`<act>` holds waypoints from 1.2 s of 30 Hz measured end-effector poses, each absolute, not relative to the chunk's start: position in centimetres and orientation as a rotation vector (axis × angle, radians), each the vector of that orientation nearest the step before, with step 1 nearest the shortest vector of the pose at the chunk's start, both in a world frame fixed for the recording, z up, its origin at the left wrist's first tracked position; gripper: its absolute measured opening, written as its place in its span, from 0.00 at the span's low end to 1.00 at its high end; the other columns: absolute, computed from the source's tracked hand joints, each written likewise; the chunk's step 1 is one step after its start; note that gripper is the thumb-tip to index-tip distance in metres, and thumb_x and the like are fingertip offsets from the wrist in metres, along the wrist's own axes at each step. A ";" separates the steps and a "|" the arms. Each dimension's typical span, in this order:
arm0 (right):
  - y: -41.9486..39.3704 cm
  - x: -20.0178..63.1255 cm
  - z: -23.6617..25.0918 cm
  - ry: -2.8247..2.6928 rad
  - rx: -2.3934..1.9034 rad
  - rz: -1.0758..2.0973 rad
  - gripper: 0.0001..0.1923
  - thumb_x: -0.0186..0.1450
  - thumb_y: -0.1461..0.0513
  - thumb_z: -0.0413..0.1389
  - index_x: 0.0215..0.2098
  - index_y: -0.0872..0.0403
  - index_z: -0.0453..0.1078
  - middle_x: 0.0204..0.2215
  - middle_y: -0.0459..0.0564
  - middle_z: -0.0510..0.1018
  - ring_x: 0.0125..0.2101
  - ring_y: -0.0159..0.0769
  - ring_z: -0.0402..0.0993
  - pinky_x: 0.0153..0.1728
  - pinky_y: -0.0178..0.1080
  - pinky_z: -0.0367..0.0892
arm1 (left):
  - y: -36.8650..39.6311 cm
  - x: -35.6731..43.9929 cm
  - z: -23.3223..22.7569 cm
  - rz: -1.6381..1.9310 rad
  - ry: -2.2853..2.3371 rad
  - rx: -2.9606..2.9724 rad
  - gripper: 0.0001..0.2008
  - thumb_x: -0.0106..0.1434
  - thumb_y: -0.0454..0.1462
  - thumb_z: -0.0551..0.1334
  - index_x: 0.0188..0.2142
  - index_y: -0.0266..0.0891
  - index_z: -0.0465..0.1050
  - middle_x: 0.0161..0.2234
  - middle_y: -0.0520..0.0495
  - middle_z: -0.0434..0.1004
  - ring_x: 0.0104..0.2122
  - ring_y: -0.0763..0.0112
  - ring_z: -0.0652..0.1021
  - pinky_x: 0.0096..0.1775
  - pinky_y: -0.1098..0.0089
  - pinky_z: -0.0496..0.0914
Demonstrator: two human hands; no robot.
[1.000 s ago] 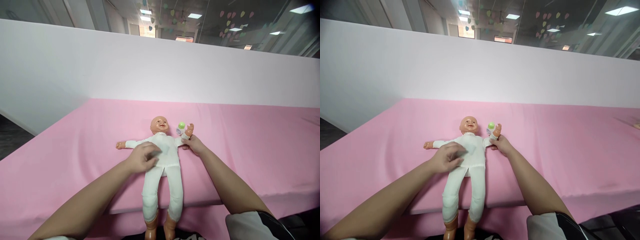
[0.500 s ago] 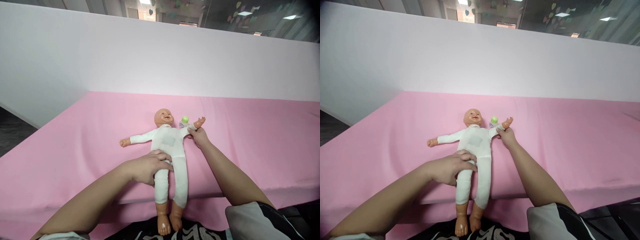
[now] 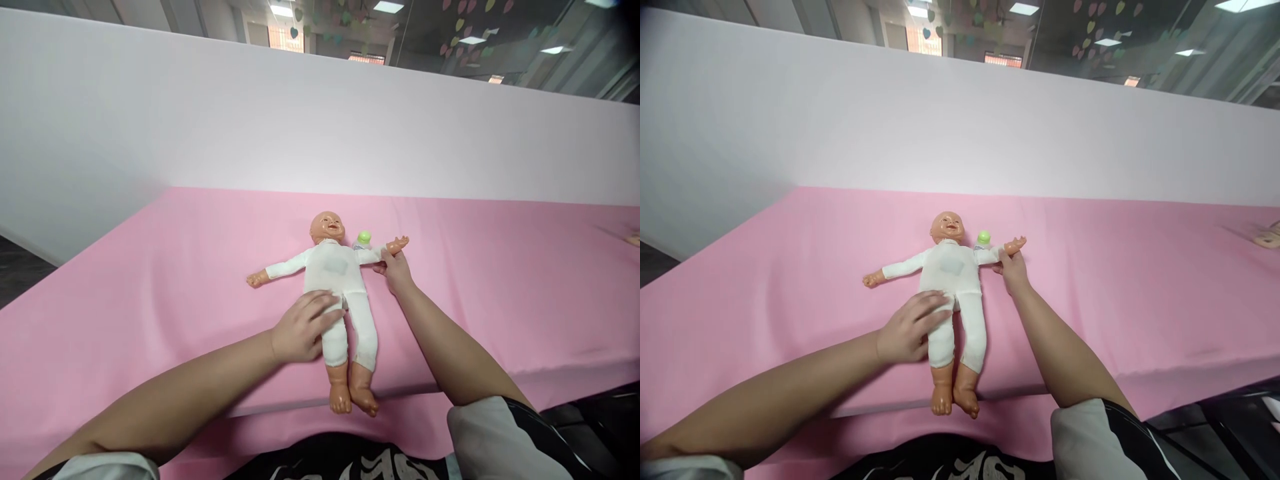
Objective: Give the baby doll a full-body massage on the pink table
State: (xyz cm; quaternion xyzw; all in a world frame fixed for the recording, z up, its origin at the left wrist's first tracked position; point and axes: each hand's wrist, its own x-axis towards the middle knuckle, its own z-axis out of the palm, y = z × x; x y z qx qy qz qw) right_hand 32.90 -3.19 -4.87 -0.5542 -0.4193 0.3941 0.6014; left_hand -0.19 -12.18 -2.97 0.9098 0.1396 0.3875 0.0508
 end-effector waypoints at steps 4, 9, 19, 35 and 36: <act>-3.1 33.3 -4.9 -0.972 -1.364 0.749 0.35 0.69 0.47 0.62 0.69 0.49 0.62 0.58 0.55 0.79 0.51 0.42 0.82 0.46 0.43 0.82 | -12.9 0.1 -3.6 1.131 0.326 2.845 0.19 0.70 0.43 0.65 0.59 0.47 0.74 0.60 0.36 0.80 0.63 0.46 0.77 0.63 0.40 0.74; -4.5 32.4 -3.4 -1.095 -1.398 0.424 0.33 0.68 0.52 0.64 0.67 0.53 0.67 0.61 0.60 0.79 0.55 0.46 0.80 0.58 0.48 0.76 | -13.4 -0.7 -2.6 1.146 0.208 2.878 0.23 0.73 0.41 0.63 0.66 0.49 0.69 0.62 0.36 0.79 0.65 0.51 0.78 0.61 0.49 0.78; -6.3 28.3 -3.3 -2.009 -1.149 -0.048 0.20 0.75 0.56 0.58 0.64 0.44 0.77 0.62 0.57 0.77 0.63 0.55 0.73 0.64 0.63 0.71 | -9.0 -1.8 -2.5 1.396 0.594 2.415 0.35 0.72 0.53 0.65 0.72 0.42 0.64 0.67 0.32 0.71 0.67 0.43 0.74 0.67 0.43 0.71; -5.7 30.0 -2.9 -1.632 -1.217 0.274 0.30 0.73 0.50 0.61 0.71 0.43 0.67 0.64 0.56 0.77 0.60 0.51 0.77 0.62 0.57 0.75 | -10.6 -0.4 -1.8 1.365 0.404 2.558 0.33 0.68 0.46 0.69 0.69 0.41 0.66 0.65 0.29 0.73 0.64 0.46 0.76 0.62 0.45 0.75; -5.4 30.7 -2.9 -1.514 -1.210 0.347 0.32 0.72 0.50 0.62 0.72 0.43 0.65 0.66 0.56 0.75 0.61 0.49 0.77 0.61 0.55 0.76 | -11.5 -0.3 -1.6 1.353 0.306 2.592 0.33 0.67 0.45 0.69 0.68 0.40 0.67 0.64 0.29 0.74 0.64 0.46 0.77 0.61 0.47 0.76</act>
